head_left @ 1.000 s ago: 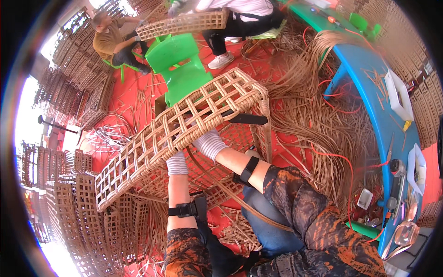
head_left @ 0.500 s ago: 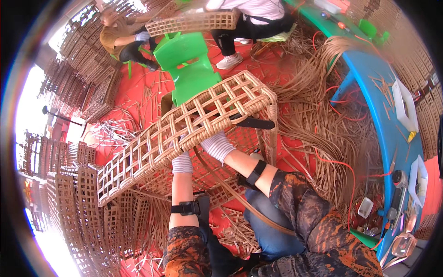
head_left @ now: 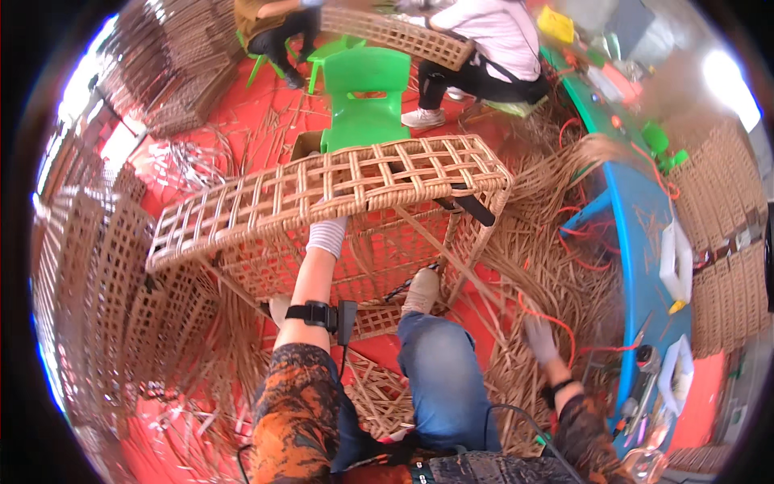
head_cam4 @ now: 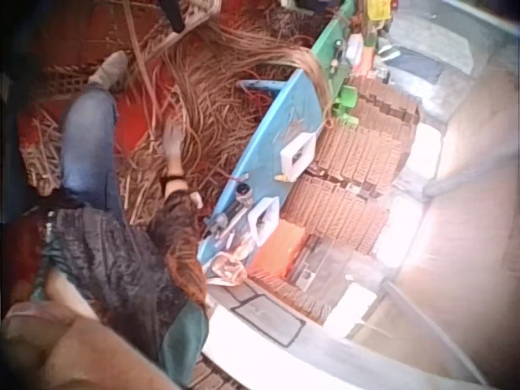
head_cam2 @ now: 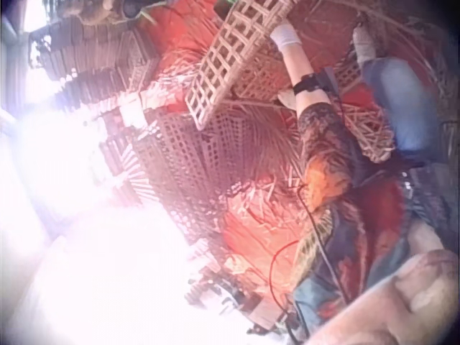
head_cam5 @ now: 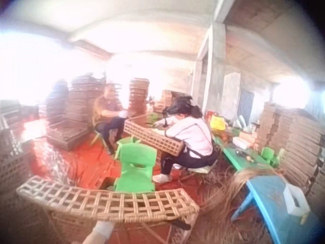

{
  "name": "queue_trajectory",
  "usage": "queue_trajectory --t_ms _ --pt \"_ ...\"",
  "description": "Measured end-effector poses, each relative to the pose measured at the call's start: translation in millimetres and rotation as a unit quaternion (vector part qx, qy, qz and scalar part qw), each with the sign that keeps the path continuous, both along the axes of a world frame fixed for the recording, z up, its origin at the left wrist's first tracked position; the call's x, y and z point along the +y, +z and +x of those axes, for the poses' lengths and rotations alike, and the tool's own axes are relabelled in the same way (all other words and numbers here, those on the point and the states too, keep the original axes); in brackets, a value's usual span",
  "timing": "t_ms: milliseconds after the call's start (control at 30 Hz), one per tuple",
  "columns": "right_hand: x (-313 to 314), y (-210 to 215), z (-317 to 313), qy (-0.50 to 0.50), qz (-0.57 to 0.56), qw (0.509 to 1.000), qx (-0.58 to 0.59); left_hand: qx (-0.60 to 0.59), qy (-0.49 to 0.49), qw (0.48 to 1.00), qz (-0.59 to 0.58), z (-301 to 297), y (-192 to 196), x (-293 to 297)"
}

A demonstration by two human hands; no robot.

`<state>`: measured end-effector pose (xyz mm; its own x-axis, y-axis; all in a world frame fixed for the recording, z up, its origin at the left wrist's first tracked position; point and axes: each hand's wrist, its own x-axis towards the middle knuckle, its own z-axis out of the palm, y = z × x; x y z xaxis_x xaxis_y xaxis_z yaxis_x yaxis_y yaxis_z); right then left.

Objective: Weaving rattan strips into a furniture frame.

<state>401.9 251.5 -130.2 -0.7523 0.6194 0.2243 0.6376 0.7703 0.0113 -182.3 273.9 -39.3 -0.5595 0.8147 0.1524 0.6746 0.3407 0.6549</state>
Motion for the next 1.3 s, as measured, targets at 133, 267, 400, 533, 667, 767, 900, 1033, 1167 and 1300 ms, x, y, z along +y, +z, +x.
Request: queue_trajectory --t_ms 133,267,400,533,667,767,900,1033,1167,1300 --pt "-152.7 -13.3 125.9 -0.317 -0.409 0.825 -0.227 0.046 0.0 0.995 -0.086 -5.8 2.3 -11.6" --pt "-158.4 37.8 82.5 -0.361 -0.395 0.801 -0.269 0.026 -0.035 0.993 -0.111 15.9 23.3 -14.9" --pt "-153.2 53.1 79.6 -0.421 -0.319 0.776 -0.345 -0.234 0.003 0.971 0.04 11.6 -8.1 -19.5" --pt "-193.8 139.9 40.0 -0.476 -0.315 0.752 -0.33 0.027 -0.026 0.996 -0.081 6.6 15.7 -16.4" --pt "-212.8 107.1 100.1 -0.386 -0.379 0.685 -0.488 -0.325 0.067 0.943 -0.005 23.8 21.9 -24.2" --pt "-187.6 81.3 89.8 -0.385 -0.319 0.786 -0.364 -0.337 0.058 0.936 0.083 23.8 16.6 -30.9" --pt "-69.4 101.2 -39.1 -0.225 -0.174 0.959 -0.013 -0.369 0.063 0.926 0.039 23.4 24.4 -22.8" --pt "-17.7 188.6 -233.0 -0.011 -0.171 0.96 0.222 -0.269 0.007 0.963 -0.03 -6.1 -13.4 -28.5" --pt "28.7 201.4 -345.4 0.068 -0.21 0.947 0.234 0.034 -0.103 0.983 -0.151 17.7 39.3 -28.2" --pt "57.0 159.6 -433.8 0.077 -0.07 0.981 0.163 0.081 -0.046 0.994 -0.047 7.2 18.1 -38.0"
